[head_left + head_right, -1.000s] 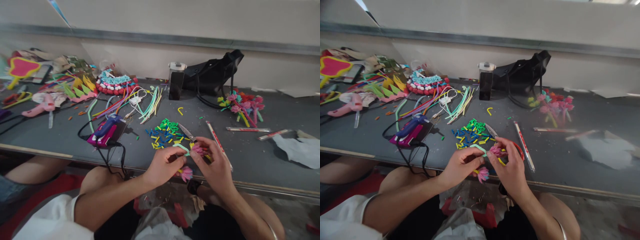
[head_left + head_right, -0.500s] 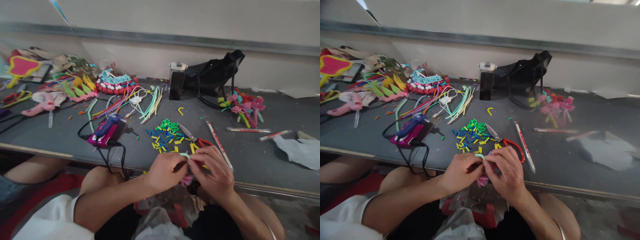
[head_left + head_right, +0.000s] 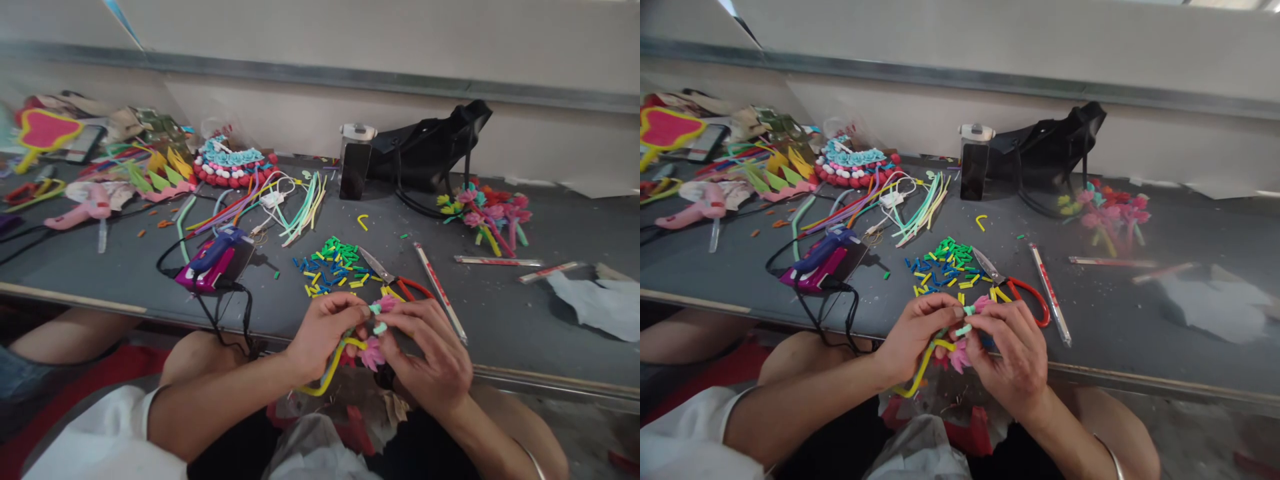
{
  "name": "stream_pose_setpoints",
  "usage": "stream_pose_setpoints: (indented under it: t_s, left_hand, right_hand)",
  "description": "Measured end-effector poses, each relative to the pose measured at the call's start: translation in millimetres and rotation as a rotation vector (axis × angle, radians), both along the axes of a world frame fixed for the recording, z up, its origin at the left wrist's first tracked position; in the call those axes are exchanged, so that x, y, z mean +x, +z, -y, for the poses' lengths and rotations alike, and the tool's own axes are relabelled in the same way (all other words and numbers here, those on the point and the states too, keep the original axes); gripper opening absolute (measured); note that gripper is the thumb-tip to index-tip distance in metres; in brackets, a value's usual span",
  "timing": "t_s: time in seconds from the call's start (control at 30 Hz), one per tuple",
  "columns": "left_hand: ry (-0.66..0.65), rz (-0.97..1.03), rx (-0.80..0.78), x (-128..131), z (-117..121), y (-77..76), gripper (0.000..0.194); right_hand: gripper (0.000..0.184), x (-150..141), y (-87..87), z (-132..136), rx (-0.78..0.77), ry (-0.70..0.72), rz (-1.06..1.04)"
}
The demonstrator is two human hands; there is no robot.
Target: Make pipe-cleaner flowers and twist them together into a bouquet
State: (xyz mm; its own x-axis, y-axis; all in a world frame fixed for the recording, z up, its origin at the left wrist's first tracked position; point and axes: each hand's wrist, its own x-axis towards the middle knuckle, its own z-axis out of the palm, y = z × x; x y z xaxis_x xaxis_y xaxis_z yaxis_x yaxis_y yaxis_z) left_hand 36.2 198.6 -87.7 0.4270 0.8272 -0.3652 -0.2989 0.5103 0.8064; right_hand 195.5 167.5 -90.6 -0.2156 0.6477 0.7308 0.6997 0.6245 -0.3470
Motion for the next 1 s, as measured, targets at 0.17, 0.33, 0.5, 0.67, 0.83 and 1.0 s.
stream_pose_setpoints:
  t_s: [0.17, 0.33, 0.5, 0.67, 0.83, 1.0]
  left_hand:
    - [0.001, 0.122, -0.112, -2.3, -5.0, -0.4, 0.021]
    - [-0.004, 0.204, -0.126, -4.4, -9.9, -2.2, 0.021]
    - [-0.014, 0.189, -0.103, -4.5, -12.7, -5.8, 0.022]
    - [-0.110, 0.151, -0.046, -5.2, -16.3, -7.3, 0.023]
    - [-0.161, -0.005, 0.013, -8.5, -21.6, -2.7, 0.031]
    - [-0.260, -0.020, 0.116, -15.0, -27.2, 5.3, 0.032]
  right_hand:
    - [0.015, -1.9, -3.8, 2.6, -0.145, -0.046, -0.161]
    - [0.023, -1.5, -6.4, 4.9, -0.178, -0.026, -0.191]
    - [0.030, -1.1, -10.6, 3.7, -0.187, 0.018, -0.227]
    - [0.030, 3.3, -11.0, 3.0, -0.208, 0.037, -0.266]
    - [0.028, 7.9, -7.5, -0.8, -0.162, 0.097, -0.194]
    - [0.031, 7.8, -5.1, -3.6, -0.131, 0.191, -0.140]
